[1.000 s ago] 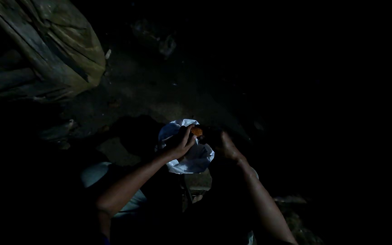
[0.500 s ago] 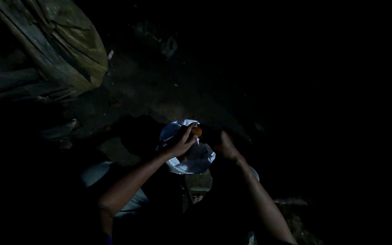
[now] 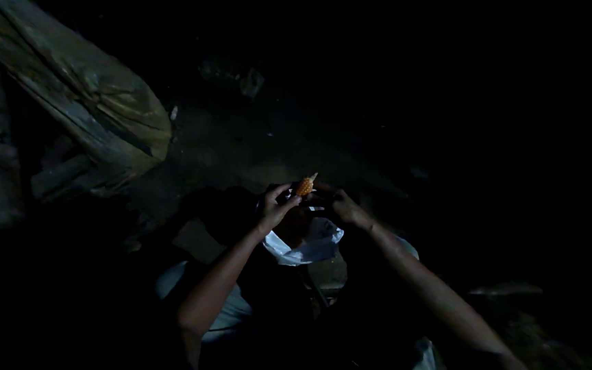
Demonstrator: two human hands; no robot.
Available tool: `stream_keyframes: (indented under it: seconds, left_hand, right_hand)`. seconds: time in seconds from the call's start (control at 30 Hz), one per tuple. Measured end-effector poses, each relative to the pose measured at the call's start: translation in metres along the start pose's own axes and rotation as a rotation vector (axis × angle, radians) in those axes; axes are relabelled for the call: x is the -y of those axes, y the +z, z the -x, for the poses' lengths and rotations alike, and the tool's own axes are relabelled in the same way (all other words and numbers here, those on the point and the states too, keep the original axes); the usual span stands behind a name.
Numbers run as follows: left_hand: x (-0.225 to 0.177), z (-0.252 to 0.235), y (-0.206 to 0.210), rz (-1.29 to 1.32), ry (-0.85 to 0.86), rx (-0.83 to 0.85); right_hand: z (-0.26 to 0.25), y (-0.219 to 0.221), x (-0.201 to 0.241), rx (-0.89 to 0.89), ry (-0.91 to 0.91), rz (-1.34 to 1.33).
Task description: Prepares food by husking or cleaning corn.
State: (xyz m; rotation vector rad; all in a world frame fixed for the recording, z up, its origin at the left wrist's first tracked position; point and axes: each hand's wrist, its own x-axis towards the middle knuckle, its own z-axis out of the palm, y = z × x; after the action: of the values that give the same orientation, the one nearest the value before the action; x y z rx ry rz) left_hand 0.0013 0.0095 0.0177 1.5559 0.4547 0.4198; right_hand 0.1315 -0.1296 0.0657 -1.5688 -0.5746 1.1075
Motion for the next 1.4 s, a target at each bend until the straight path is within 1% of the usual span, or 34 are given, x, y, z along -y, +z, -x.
stream_keyframes:
  seconds: [0.13,0.23,0.3,0.37,0.5,0.63,0.73,0.8,0.93,1.03,1.13,1.2,1.3,1.4]
  left_hand:
    - [-0.013,0.006,-0.005,0.012,0.006,-0.006]
    - [-0.013,0.007,-0.011,0.091,0.013,0.041]
    - [-0.013,0.005,-0.015,0.094,0.018,0.023]
    - [-0.015,0.004,-0.017,0.087,0.045,0.008]
    - [-0.019,0.001,-0.016,0.089,0.071,0.008]
    - [-0.019,-0.002,-0.018,0.090,0.092,0.020]
    - [-0.008,-0.008,-0.021,0.098,0.156,0.020]
    - [-0.008,-0.008,-0.023,0.083,0.182,0.016]
    - [-0.020,0.002,-0.022,0.023,0.132,-0.007]
    - [-0.013,0.003,-0.017,0.023,0.137,-0.032]
    - [-0.009,0.003,-0.014,0.077,0.130,-0.032]
    - [-0.009,0.002,-0.014,0.087,0.120,-0.034]
    - [-0.013,0.001,-0.015,0.079,0.090,-0.042]
    - [-0.011,0.001,-0.016,0.053,0.110,-0.034]
  right_hand:
    - [-0.005,0.002,0.001,0.090,0.064,-0.132]
    - [-0.009,0.001,0.003,0.137,0.010,-0.119]
    - [-0.011,-0.001,0.001,0.174,-0.036,-0.089]
    - [-0.010,-0.003,-0.001,0.205,-0.036,-0.060]
    - [-0.002,0.000,0.006,0.181,0.006,0.013]
    - [-0.006,0.001,0.007,0.202,0.021,0.001]
    - [-0.009,0.003,0.004,0.182,-0.023,0.012]
    - [-0.012,0.004,0.002,0.183,-0.059,0.049]
    - [-0.014,0.006,-0.002,0.167,-0.110,0.150]
    - [-0.015,0.007,-0.004,0.159,-0.089,0.167]
    - [-0.016,0.007,-0.006,0.134,-0.136,0.195]
    - [-0.015,0.006,-0.001,0.166,-0.118,0.183]
    - [-0.007,0.009,0.012,0.183,-0.036,0.141]
    - [-0.013,0.007,0.004,0.189,-0.060,0.088]
